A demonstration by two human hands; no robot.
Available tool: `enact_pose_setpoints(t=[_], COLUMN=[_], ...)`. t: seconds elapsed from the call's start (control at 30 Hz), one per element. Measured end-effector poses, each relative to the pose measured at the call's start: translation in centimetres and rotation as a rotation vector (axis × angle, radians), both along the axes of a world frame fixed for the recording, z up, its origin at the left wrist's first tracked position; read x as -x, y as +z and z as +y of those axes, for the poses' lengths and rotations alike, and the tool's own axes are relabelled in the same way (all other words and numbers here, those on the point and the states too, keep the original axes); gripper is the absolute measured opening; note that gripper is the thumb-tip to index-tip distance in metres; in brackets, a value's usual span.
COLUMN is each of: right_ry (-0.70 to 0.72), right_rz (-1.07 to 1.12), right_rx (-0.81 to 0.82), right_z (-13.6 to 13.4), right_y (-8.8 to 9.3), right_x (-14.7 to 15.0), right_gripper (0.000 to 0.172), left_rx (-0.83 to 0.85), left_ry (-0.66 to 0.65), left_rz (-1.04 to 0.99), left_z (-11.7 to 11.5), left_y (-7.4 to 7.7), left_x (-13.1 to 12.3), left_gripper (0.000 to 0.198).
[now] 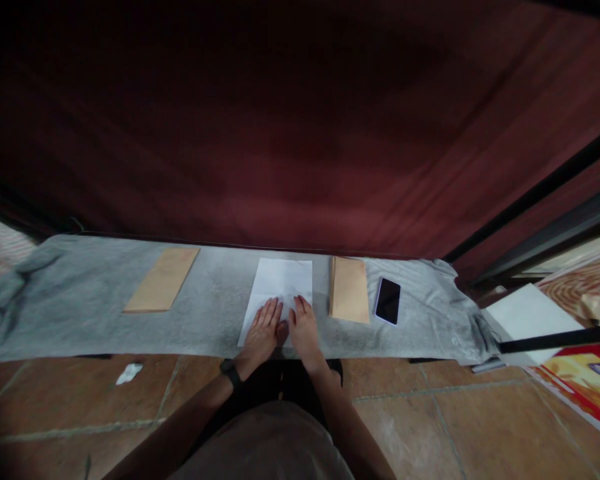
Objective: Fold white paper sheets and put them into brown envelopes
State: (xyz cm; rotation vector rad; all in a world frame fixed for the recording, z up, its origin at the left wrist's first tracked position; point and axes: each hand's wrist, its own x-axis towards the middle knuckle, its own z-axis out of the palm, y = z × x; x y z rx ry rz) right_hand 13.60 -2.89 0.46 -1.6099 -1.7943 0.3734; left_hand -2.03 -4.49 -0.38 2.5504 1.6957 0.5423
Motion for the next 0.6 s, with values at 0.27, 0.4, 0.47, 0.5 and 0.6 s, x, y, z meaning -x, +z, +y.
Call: enact_pose_setpoints(t=[0.27, 0.4, 0.47, 0.5, 0.6], right_ry=[0.183, 0.08, 0.024, -0.004, -0.062], right_rz=[-0.291, -0.39, -0.421, -0.429, -0.421], right_rx=[-0.023, -0.04, -0.047, -0.047, -0.032], right_z=[0.7, 0.2, 0.0, -0.1, -0.6], right_y=[-0.7, -1.4, -1.5, -1.5, -1.7], right_x=[3.7, 2.4, 1.5, 1.0, -0.5], right_gripper=[0.045, 0.05, 0.052, 0.053, 0.056], left_rx=[0.03, 0.017, 0.009, 0.005, -0.006], left_ry=[0.039, 0.155, 0.209, 0.229, 0.273], left_rz=[0.101, 0.064, 0.032, 0.019, -0.006], left_z=[2.1, 2.2, 2.3, 2.4, 2.5], left_y=[-0.3, -0.4, -0.4, -0.4, -0.6], left_x=[0.2, 1.8, 2.9, 3.5, 5.3], left_gripper=[0.061, 0.059, 0.06, 0.061, 0.06])
